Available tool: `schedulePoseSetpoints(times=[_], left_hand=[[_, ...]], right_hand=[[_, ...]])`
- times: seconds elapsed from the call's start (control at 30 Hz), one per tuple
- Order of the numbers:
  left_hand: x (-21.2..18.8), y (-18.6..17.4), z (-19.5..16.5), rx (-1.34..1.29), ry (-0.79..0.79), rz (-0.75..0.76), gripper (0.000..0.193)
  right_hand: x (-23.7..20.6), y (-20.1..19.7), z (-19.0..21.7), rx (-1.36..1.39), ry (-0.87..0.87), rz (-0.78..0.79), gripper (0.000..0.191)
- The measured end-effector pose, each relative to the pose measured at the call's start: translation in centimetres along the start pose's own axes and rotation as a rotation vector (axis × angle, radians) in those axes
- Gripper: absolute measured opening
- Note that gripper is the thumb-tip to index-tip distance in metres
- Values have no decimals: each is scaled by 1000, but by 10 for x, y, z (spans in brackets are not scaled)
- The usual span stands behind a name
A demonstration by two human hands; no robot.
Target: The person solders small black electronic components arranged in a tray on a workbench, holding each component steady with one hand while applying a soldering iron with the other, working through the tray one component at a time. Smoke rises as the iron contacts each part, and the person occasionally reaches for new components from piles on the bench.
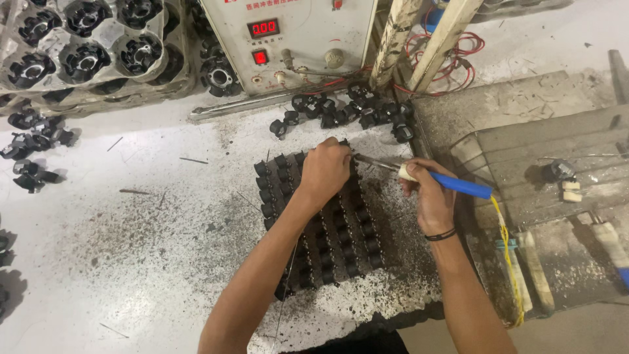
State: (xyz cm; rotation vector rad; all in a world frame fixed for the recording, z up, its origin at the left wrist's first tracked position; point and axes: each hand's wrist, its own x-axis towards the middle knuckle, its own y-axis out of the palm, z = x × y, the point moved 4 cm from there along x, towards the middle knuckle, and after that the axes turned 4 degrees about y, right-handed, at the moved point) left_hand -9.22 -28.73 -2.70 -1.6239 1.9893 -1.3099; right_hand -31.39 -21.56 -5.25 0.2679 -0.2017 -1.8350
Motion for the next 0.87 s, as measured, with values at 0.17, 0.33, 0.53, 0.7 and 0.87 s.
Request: schedulePoseSetpoints(times=[0.17,0.33,0.53,0.7,0.87], left_hand=[[2,0,-4,35,9,-5,10],[1,4,-4,38,15,-18,12],[-1,-2,-3,-5,28,-72,13],[-2,1,-3,74,13,-44,14],[-4,9,-1,98,19,-57,13]], right_hand=[[-2,2,-1,-34,-15,-45,17],[-4,2,0,-42,-14,-59,16],[-7,6,3,-28,-8,-58,17],[-7,3,7,-45,-23,-127,19],[-7,4,4,-64,-62,-109,23]])
